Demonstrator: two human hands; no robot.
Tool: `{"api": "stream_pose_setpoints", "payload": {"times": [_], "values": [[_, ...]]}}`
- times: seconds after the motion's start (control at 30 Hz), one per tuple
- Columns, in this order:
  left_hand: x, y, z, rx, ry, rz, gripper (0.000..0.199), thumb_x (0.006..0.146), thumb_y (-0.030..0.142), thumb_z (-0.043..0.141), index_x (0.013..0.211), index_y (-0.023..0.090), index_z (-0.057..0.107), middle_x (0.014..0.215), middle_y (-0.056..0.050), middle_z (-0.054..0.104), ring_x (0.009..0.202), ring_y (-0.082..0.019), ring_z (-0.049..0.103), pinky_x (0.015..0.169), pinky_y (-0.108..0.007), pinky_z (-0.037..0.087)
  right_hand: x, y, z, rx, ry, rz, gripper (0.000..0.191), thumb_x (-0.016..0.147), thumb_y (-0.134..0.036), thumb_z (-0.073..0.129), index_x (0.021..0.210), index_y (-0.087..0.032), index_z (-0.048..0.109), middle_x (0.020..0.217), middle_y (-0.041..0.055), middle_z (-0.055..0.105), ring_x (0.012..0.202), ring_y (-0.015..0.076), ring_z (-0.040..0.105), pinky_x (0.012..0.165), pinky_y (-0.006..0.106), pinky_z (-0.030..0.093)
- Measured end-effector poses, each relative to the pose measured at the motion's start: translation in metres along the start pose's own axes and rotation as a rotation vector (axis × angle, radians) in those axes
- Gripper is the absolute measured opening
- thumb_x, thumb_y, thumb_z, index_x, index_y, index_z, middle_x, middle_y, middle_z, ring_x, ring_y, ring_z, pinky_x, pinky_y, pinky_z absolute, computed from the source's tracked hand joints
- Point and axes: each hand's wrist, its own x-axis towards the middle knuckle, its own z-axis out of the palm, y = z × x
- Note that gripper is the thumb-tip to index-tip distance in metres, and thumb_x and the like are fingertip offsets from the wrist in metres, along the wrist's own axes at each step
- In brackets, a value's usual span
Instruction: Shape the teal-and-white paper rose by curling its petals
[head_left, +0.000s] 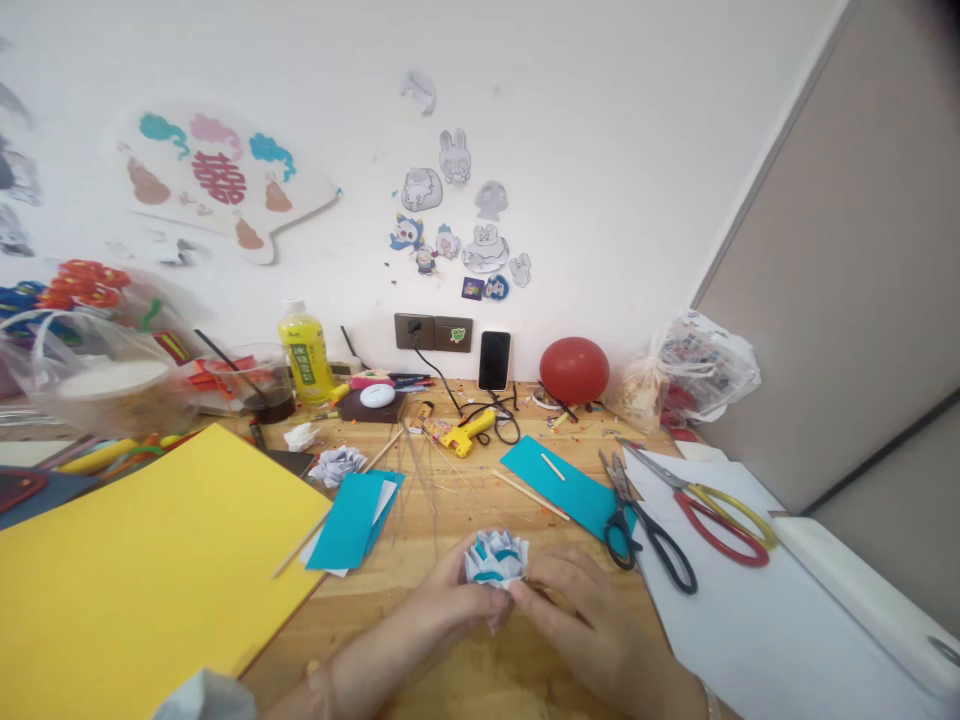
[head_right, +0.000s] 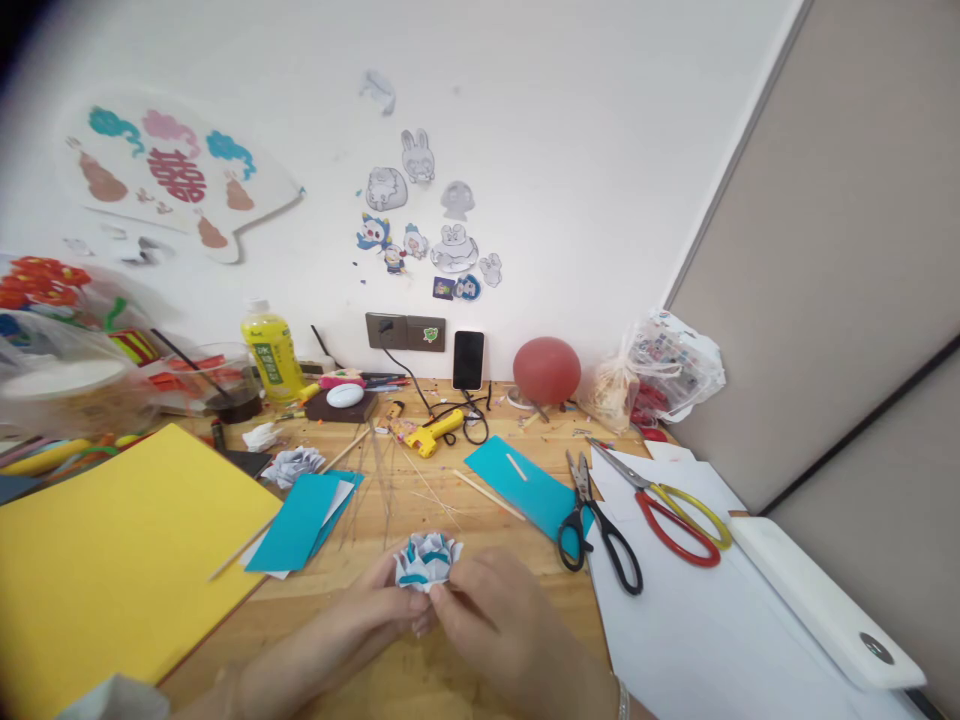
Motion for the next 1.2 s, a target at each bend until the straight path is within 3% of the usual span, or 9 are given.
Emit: {"api": "stream_pose_setpoints", "payload": {"times": [0.17,0.33,0.47,0.73,0.93,1.03,1.2], "values": [[0.003,0.000,-0.004,0.043,0.039,-0.014,0.041,0.051,0.016,0.075,0.087,0.016,0.055,0.062,0.004,0.057,0.055,-0.008,0.045,0.052,-0.020,0.031,0.002,0.002,0.001,-0.015,0.033,-0.108,0.015,0.088,-0.018,0.046,0.095,-0.023,0.059,0.083,0.0044,0.060,0.078,0.0173,0.057,0.068,0.030,0.048],[0.008,-0.004,-0.009,0.096,0.047,0.003,0.043,0.053,0.017,0.074,0.091,0.018,0.054,0.062,0.005,0.056,0.052,-0.007,0.044,0.051,-0.020,0.030,0.007,-0.001,0.008,0.082,0.127,0.068,0.017,0.087,-0.027,0.051,0.073,-0.021,0.059,0.076,0.0019,0.057,0.073,0.0150,0.056,0.064,0.026,0.047],[0.013,-0.008,-0.015,0.132,0.075,0.008,0.051,0.046,0.016,0.076,0.092,0.018,0.053,0.063,0.006,0.055,0.051,-0.008,0.043,0.050,-0.021,0.028,0.010,-0.002,0.008,0.077,0.106,0.118,0.012,0.085,-0.029,0.055,0.079,-0.020,0.061,0.078,0.0026,0.060,0.075,0.0160,0.058,0.067,0.027,0.047],[0.015,-0.014,-0.024,0.127,0.045,0.011,0.059,0.043,0.027,0.081,0.095,0.019,0.054,0.074,0.003,0.058,0.063,-0.012,0.048,0.060,-0.024,0.033,0.008,-0.004,-0.001,-0.144,0.081,-0.134,0.020,0.092,-0.022,0.042,0.087,-0.021,0.062,0.073,0.0037,0.063,0.067,0.0162,0.057,0.060,0.028,0.048],[0.008,-0.013,-0.020,0.119,0.007,0.010,0.066,0.042,0.028,0.083,0.100,0.021,0.054,0.083,0.001,0.057,0.071,-0.014,0.050,0.066,-0.024,0.034,0.003,-0.007,-0.016,-0.301,0.016,-0.466,0.034,0.093,-0.011,0.030,0.121,-0.011,0.049,0.079,0.0091,0.069,0.071,0.0206,0.061,0.065,0.032,0.049],[0.005,-0.008,-0.014,0.153,0.005,0.037,0.064,0.045,0.030,0.082,0.101,0.022,0.052,0.082,0.002,0.055,0.073,-0.014,0.051,0.067,-0.024,0.034,-0.002,-0.003,-0.017,-0.281,0.017,-0.391,0.035,0.092,-0.014,0.035,0.124,-0.020,0.048,0.079,0.0054,0.068,0.072,0.0200,0.061,0.067,0.032,0.049],[0.006,-0.001,-0.004,0.357,0.053,0.165,0.059,0.052,0.020,0.076,0.103,0.023,0.047,0.087,0.001,0.054,0.077,-0.014,0.050,0.069,-0.023,0.036,-0.002,0.007,-0.010,-0.208,0.355,-0.016,0.014,0.087,-0.020,0.047,0.091,-0.023,0.060,0.074,0.0036,0.059,0.068,0.0181,0.056,0.062,0.031,0.047]]}}
